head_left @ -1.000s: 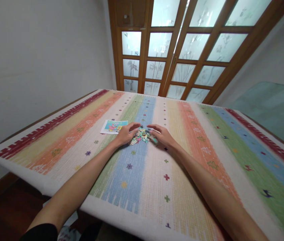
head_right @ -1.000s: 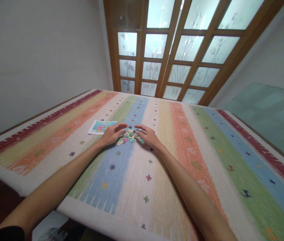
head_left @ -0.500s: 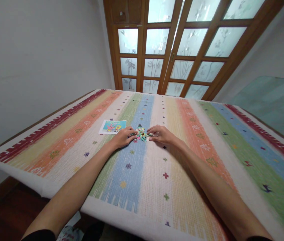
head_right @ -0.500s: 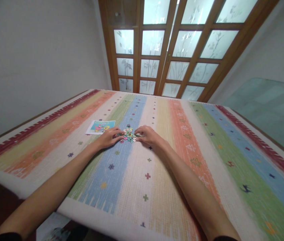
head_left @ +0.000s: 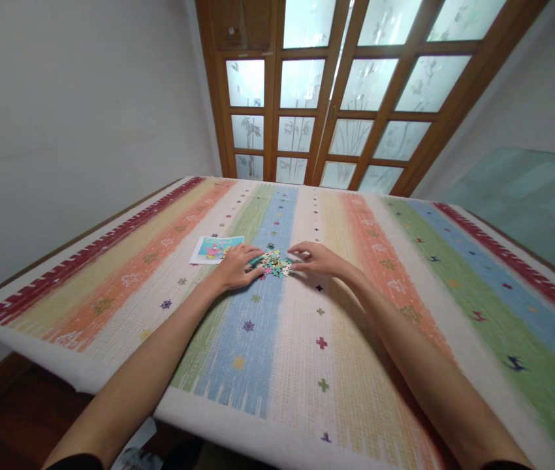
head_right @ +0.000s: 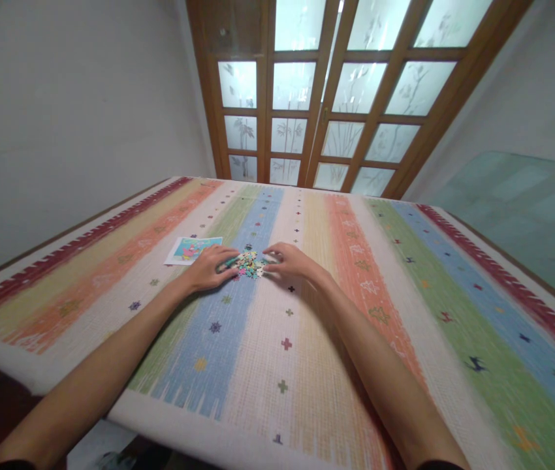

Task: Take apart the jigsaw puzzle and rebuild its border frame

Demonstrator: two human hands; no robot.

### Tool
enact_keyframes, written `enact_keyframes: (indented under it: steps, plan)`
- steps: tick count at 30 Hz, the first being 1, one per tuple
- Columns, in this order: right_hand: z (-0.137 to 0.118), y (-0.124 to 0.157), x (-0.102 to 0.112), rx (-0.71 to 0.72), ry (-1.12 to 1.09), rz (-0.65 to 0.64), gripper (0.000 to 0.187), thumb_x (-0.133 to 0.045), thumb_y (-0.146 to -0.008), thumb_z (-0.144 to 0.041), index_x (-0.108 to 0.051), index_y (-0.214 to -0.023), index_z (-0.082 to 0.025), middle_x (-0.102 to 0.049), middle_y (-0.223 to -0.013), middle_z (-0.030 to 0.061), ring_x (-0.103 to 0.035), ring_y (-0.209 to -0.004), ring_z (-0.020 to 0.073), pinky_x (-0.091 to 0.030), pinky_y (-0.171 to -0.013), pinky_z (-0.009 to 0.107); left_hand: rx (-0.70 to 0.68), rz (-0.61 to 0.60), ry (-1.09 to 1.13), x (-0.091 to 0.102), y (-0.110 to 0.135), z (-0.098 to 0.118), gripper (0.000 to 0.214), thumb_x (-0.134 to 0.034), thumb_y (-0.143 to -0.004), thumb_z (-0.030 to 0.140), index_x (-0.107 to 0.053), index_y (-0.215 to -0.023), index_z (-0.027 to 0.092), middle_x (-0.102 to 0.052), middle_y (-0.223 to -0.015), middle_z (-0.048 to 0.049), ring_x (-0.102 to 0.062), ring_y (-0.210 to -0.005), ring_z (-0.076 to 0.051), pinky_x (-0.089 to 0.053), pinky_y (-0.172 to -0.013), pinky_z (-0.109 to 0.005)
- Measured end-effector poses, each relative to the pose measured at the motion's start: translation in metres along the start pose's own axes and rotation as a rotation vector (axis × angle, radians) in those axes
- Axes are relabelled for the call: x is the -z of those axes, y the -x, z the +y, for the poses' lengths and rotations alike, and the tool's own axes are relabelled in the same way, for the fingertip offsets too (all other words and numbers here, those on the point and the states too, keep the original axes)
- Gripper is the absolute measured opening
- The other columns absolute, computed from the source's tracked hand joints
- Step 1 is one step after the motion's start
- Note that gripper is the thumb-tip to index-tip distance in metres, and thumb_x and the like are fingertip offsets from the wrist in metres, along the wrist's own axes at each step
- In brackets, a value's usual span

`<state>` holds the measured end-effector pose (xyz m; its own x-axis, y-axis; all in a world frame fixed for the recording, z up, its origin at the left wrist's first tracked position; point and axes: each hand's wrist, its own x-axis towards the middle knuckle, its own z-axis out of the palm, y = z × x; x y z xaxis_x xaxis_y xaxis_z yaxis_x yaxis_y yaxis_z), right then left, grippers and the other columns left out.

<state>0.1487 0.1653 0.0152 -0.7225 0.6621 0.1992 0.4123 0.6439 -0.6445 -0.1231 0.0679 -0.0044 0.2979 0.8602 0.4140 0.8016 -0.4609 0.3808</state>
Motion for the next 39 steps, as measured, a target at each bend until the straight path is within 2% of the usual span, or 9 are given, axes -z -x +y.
enact_keyframes:
  steps: [3,7,13,19,24,33,39]
  plan:
    - [-0.003,0.003,0.002,-0.020,0.180,-0.067,0.044,-0.093,-0.063,-0.032,-0.080,-0.103,-0.021,-0.071,-0.099,0.0107,-0.067,-0.090,0.0258,-0.054,-0.082,0.036,-0.016,-0.079,-0.106,0.000,0.002,-0.002,0.037,-0.073,-0.087,0.044,-0.073,-0.116,0.022,-0.070,-0.119,-0.0129,-0.063,-0.111,-0.033,-0.046,-0.102,-0.049]
    - [-0.010,0.002,-0.001,-0.059,0.190,-0.123,0.027,-0.088,-0.067,-0.025,-0.078,-0.092,-0.020,-0.067,-0.085,0.0040,-0.062,-0.073,0.0183,-0.047,-0.071,0.029,-0.015,-0.093,-0.029,-0.004,0.001,-0.003,0.027,-0.065,-0.094,0.037,-0.072,-0.115,0.022,-0.069,-0.111,-0.0117,-0.066,-0.102,-0.027,-0.051,-0.094,-0.040]
    - [-0.017,0.001,-0.003,-0.097,0.167,-0.134,0.013,-0.081,-0.070,-0.022,-0.070,-0.077,-0.020,-0.064,-0.072,-0.0002,-0.057,-0.065,0.0164,-0.041,-0.064,0.027,-0.030,-0.057,0.082,-0.008,-0.002,0.001,0.020,-0.059,-0.097,0.022,-0.073,-0.112,0.022,-0.073,-0.100,-0.0080,-0.068,-0.091,-0.023,-0.053,-0.090,-0.038]
    - [-0.021,0.003,-0.003,-0.135,0.112,-0.142,0.015,-0.075,-0.070,-0.018,-0.065,-0.081,-0.019,-0.064,-0.071,-0.0008,-0.057,-0.063,0.0156,-0.041,-0.063,0.026,0.014,0.070,0.179,-0.008,-0.002,0.008,0.022,-0.059,-0.096,0.018,-0.073,-0.113,0.018,-0.076,-0.106,-0.0088,-0.071,-0.094,-0.022,-0.055,-0.089,-0.035]
    - [-0.020,0.003,-0.002,-0.133,0.050,-0.150,0.012,-0.069,-0.074,-0.018,-0.061,-0.083,-0.019,-0.063,-0.070,-0.0018,-0.057,-0.065,0.0145,-0.042,-0.063,0.024,0.009,0.130,0.213,-0.010,-0.002,0.013,0.022,-0.059,-0.095,0.016,-0.072,-0.113,0.017,-0.076,-0.107,-0.0085,-0.071,-0.094,-0.022,-0.056,-0.090,-0.037]
    - [-0.015,0.001,0.001,-0.116,-0.056,-0.122,0.008,-0.063,-0.080,-0.018,-0.068,-0.086,-0.017,-0.069,-0.076,0.0030,-0.061,-0.066,0.0142,-0.047,-0.064,0.025,0.000,0.153,0.353,-0.016,-0.003,0.012,0.021,-0.057,-0.096,0.020,-0.069,-0.113,0.018,-0.073,-0.111,-0.0083,-0.072,-0.092,-0.020,-0.061,-0.085,-0.037]
    - [-0.014,-0.002,0.002,-0.183,-0.243,-0.106,0.022,-0.057,-0.079,-0.015,-0.073,-0.094,-0.015,-0.069,-0.071,0.0019,-0.062,-0.060,0.0144,-0.050,-0.062,0.026,-0.108,0.169,0.186,-0.013,-0.002,0.013,0.022,-0.063,-0.092,0.018,-0.070,-0.113,0.018,-0.072,-0.114,-0.0099,-0.067,-0.108,-0.024,-0.053,-0.099,-0.044]
